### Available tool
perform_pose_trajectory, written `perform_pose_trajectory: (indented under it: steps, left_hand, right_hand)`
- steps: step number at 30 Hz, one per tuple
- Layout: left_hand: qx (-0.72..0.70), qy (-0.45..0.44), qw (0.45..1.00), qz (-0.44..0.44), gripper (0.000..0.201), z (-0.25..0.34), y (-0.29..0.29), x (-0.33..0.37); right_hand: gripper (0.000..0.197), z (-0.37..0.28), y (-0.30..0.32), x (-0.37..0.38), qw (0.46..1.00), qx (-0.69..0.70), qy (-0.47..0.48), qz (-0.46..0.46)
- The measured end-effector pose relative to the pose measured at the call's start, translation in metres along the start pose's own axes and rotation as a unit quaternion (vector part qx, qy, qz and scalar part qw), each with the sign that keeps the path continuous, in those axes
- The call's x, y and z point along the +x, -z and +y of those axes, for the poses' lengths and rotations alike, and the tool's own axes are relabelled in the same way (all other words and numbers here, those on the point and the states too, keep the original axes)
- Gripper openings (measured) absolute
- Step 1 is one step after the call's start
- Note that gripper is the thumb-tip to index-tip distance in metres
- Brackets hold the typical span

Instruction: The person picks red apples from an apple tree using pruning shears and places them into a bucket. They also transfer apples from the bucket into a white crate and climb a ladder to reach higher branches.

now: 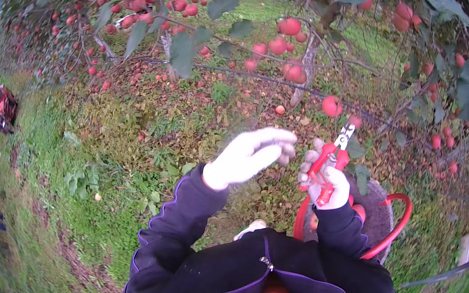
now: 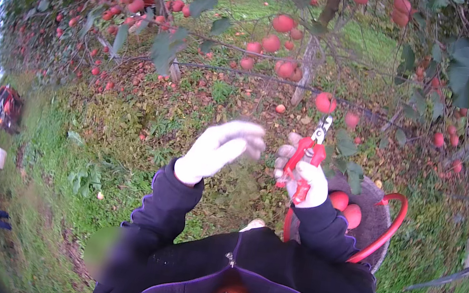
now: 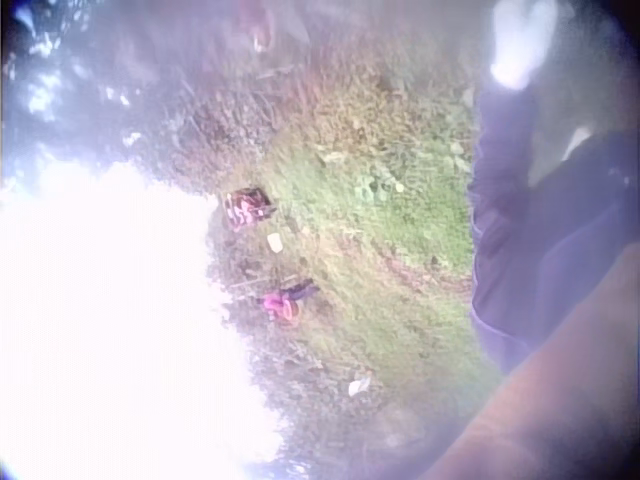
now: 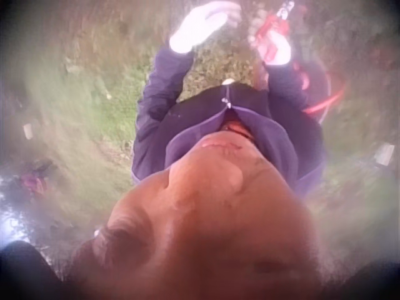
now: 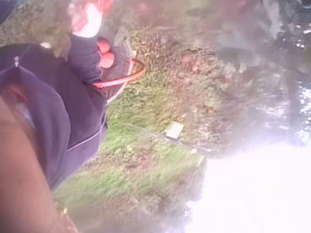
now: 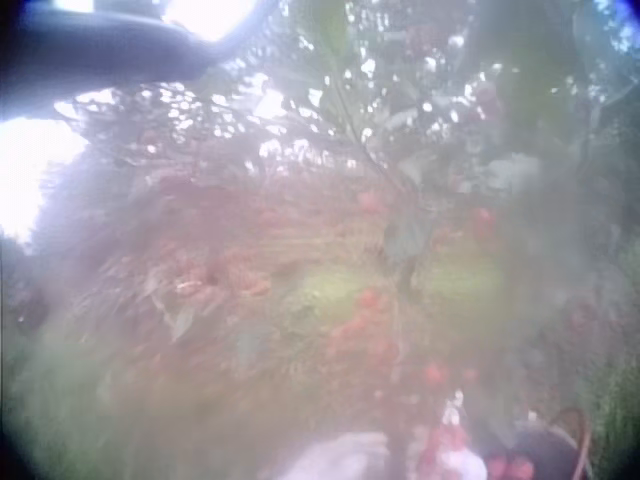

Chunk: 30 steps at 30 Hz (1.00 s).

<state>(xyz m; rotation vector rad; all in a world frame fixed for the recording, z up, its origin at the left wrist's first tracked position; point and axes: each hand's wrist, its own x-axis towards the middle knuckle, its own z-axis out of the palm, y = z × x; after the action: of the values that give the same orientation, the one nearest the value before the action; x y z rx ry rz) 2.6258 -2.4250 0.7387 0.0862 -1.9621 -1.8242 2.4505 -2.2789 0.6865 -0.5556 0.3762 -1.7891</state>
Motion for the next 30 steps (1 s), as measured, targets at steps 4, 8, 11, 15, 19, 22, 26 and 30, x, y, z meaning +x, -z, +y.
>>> perform_pose_trajectory:
  steps: [4,8,11,15,19,22,26,30]
  left_hand:
    - [0.005,-0.027,0.999,-0.028,0.038,-0.035,0.038,0.065]
    - [-0.013,0.136,0.989,-0.050,0.039,-0.101,0.075,0.112]
    - [-0.003,0.188,0.981,-0.040,0.036,-0.148,0.102,0.130]
    - [-0.109,0.148,0.976,0.116,0.032,-0.191,0.134,0.159]
    - [-0.146,0.127,0.951,0.241,0.027,-0.243,0.165,0.211]
    - [-0.093,0.166,0.946,0.262,0.031,-0.288,0.186,0.256]
    - [-0.359,0.232,0.871,0.243,0.049,-0.326,0.191,0.312]
    - [-0.603,0.277,0.747,0.042,0.050,-0.328,0.183,0.328]
  right_hand:
    - [0.065,-0.013,0.016,0.028,0.998,-0.030,0.047,0.030]
    - [0.066,-0.029,0.029,0.047,0.971,-0.223,0.008,0.091]
    - [0.066,-0.035,0.035,0.061,0.908,-0.405,-0.060,0.091]
    - [0.066,-0.045,0.043,0.073,0.750,-0.650,-0.086,0.092]
    - [0.067,-0.056,0.062,0.096,0.628,-0.765,-0.049,0.132]
    - [0.067,-0.061,0.080,0.118,0.594,-0.786,-0.054,0.163]
    - [0.065,-0.062,0.102,0.156,0.549,-0.805,-0.089,0.205]
    - [0.055,-0.057,0.120,0.205,0.448,-0.870,-0.019,0.205]
